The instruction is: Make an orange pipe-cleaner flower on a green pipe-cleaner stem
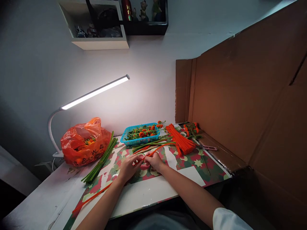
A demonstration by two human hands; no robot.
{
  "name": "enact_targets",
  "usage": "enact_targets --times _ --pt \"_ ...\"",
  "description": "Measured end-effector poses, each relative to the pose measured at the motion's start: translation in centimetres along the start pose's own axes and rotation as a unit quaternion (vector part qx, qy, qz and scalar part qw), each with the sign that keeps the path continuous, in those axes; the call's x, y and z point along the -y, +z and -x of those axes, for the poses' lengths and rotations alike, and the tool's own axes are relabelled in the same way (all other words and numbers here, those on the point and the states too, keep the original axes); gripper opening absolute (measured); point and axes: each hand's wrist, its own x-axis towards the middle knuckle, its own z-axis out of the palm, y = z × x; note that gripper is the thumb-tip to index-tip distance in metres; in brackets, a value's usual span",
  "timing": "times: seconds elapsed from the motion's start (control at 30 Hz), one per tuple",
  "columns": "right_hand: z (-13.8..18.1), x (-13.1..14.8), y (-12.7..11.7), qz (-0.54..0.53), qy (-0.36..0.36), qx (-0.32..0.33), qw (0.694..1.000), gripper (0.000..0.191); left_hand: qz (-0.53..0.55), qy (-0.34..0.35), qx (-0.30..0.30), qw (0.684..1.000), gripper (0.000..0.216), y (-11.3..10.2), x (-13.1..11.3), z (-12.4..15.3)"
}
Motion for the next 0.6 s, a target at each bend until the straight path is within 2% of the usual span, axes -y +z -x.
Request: enact_targets --times 0.23,0.37,0.6 --pt "0.04 0.15 0.09 -0.002 0.008 0.002 1.0 0.005 0.025 -0.001 0.005 1.0 0.012 0.12 0.19 0.07" --pt "0.22 0.27 0.03 0.008 -0.016 0.026 0.999 0.003 0.062 -0.025 0.054 0.996 0.012 -0.07 0.06 0.08" --pt "0.27 0.13 -0.17 0.042 -0.072 0.057 0.995 0.004 0.144 -0.048 0.111 0.982 0.031 -0.15 0.05 -0.11"
